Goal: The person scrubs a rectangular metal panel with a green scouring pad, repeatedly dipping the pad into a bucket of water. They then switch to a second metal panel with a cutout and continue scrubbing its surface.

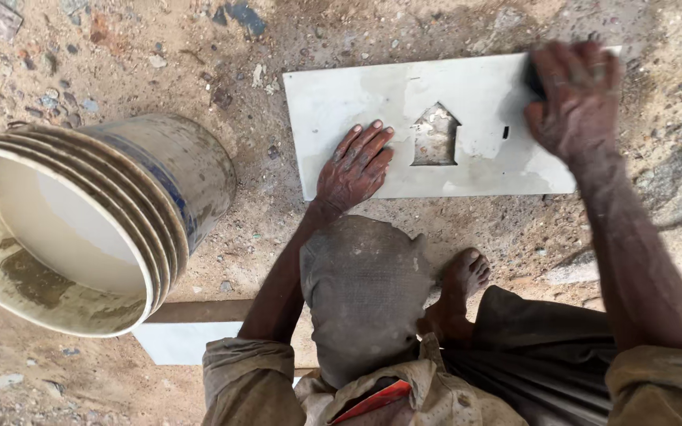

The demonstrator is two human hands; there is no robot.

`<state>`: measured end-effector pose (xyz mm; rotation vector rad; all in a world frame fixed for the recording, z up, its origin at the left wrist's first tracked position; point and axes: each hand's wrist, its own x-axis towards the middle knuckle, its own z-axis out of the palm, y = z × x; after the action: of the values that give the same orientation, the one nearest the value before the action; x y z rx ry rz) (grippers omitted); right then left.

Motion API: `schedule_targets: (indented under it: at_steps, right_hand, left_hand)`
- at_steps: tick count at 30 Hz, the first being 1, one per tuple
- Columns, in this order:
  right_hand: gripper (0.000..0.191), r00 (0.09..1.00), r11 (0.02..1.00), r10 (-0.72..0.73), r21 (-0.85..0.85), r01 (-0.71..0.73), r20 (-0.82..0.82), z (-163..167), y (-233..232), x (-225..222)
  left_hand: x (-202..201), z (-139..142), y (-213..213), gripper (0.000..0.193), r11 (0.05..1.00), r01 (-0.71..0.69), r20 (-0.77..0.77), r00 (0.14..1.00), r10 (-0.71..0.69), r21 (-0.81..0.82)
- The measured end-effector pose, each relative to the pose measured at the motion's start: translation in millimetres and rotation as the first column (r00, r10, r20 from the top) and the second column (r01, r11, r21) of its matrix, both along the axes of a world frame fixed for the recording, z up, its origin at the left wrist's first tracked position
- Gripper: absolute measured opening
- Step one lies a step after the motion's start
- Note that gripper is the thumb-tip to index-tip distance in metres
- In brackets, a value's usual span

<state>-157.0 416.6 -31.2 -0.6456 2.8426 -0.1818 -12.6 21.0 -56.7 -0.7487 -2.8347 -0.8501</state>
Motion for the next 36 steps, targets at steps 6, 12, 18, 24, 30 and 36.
schedule_targets:
  at_steps: [6,12,18,24,30,36]
  right_hand:
    - [0.062,0.994,0.998,0.052,0.026,-0.049,-0.096,-22.9,-76.7,14.2]
    - [0.061,0.979,0.958,0.206,-0.203,-0.203,-0.007,-64.6,-304.3,32.7]
    - [0.096,0.969,0.965,0.229,-0.152,-0.214,0.088,-12.1,-292.4,18.3]
    - [0.072,0.966,0.974,0.226,-0.031,-0.224,0.123,-22.3,-293.4,31.5]
    - [0.087,0.948,0.985,0.126,0.075,-0.154,0.294,-9.8,-293.8,23.5]
    - [0.075,0.957,0.986,0.143,-0.123,-0.115,0.251,-23.7,-275.2,38.5]
  left_hand:
    - [6.0,-25.2,4.4,0.023,1.0,-0.004,-0.025,1.0,0.004,-0.019]
    - [9.2,-41.3,13.5,0.038,0.999,-0.035,0.078,0.996,0.035,0.001]
    - [7.9,-45.6,14.6,0.052,0.995,0.044,0.107,0.994,-0.034,-0.09]
    - [8.7,-48.6,19.3,0.053,0.987,-0.039,0.265,0.964,-0.004,0.158]
    - [10.8,-57.1,21.6,0.054,0.995,-0.006,0.112,0.994,-0.005,0.095]
    - [17.0,-54.1,13.8,0.051,0.999,0.018,0.198,0.98,-0.027,0.047]
